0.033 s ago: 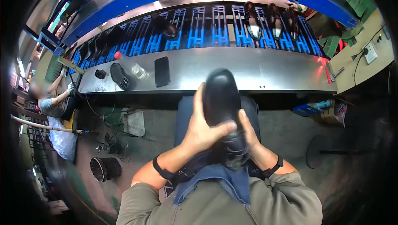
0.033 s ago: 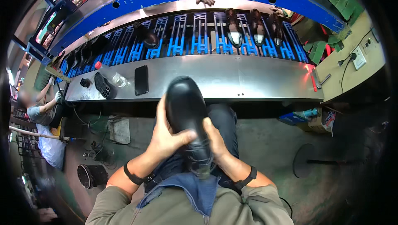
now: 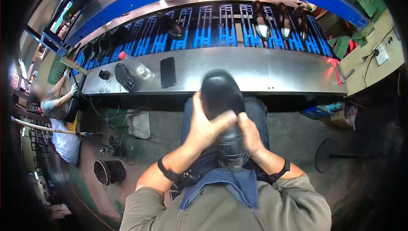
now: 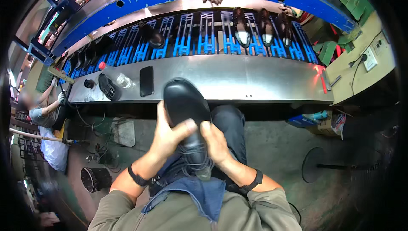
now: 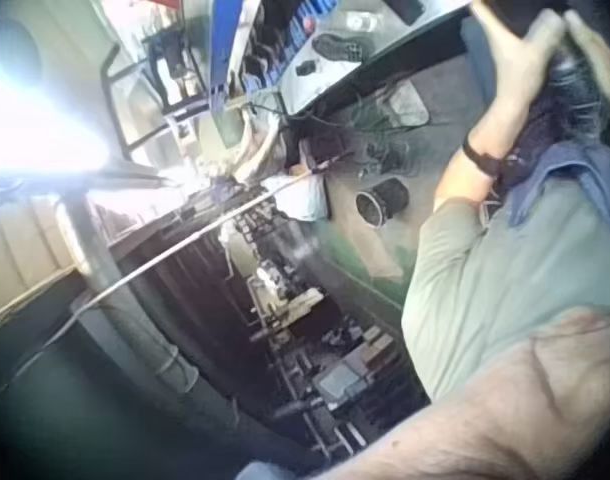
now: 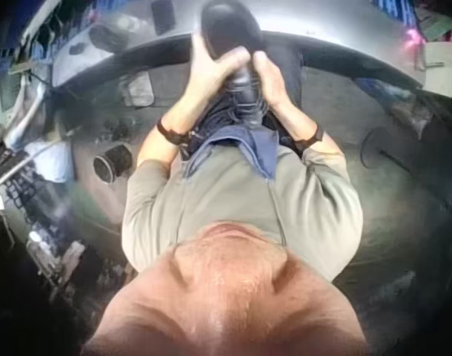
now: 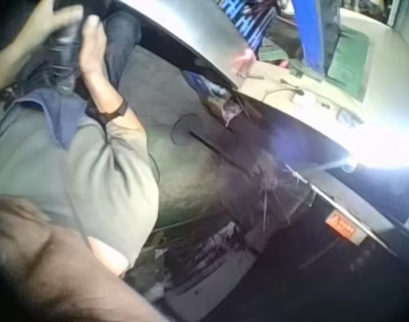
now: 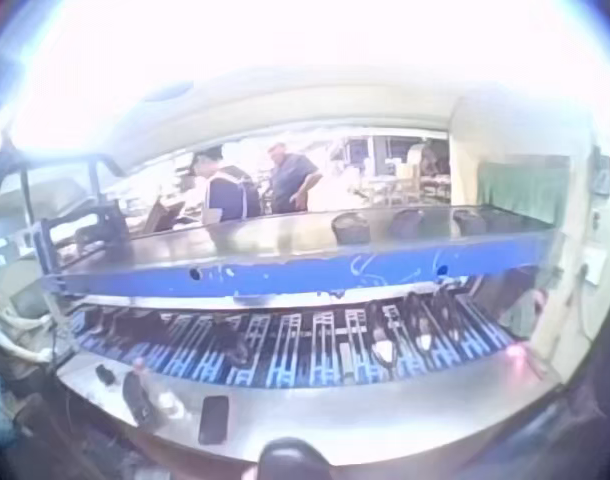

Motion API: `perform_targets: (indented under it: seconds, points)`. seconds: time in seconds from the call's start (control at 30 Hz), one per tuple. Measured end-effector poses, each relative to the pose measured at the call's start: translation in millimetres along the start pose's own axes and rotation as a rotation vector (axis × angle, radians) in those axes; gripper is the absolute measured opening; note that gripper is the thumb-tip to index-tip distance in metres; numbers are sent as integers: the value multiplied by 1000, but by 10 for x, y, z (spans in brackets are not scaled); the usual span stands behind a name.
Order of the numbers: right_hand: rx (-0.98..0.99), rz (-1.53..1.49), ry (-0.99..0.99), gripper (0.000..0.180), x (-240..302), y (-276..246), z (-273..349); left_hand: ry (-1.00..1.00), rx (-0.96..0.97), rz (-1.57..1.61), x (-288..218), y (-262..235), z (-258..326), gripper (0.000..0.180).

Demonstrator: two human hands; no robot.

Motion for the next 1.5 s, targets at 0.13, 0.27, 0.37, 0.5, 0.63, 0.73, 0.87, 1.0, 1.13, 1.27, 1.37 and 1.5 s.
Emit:
perform_targets:
  seconds: [0.13,0.27,0.37,0.5,0.63,0.73,0.87,1.0,1.13,1.27,1.37,1.5]
  points:
    - [174,504,-16,45,242,326,77,-324,130,519,203,-301,-102,53]
    - [-11,695,-374,22,652,53,7,-543,109,706,507,-514,74,54]
    - [75,764,-492,36,842,184,-333,-627,124,790,718,-548,191,60]
    - [374,678,-400,52,911,494,-656,-627,193,780,733,-434,195,80]
    - [392,635,-531,46,976,506,-706,-649,227,808,681,-392,202,79]
    - [350,593,-628,45,997,505,-673,-557,262,691,559,-381,113,77]
    - [405,815,-599,53,1176,639,-516,-140,153,-3,25,-525,-272,75]
    - [262,903,-737,67,1413,699,-311,-15,162,-150,-244,-395,-131,77]
    - [244,941,-768,60,1518,718,-276,-14,149,-249,-362,-326,-101,78]
    - [240,904,-873,47,1414,724,-329,28,160,-215,-345,-375,-61,69]
    - [451,383,-577,38,1199,639,-503,-6,147,-164,-313,-424,-41,65]
    - [396,657,-739,37,1304,818,-370,0,122,-82,-180,-474,-29,64]
Point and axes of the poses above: each hand's wrist, its own z-axis away from the middle knuckle, its own y-axis out of the palm, x = y × z, the point moved 9 cm from there along -z, towards the middle knuckle, and after that the axes turned 7 degrees about z, right-handed, at the moved point
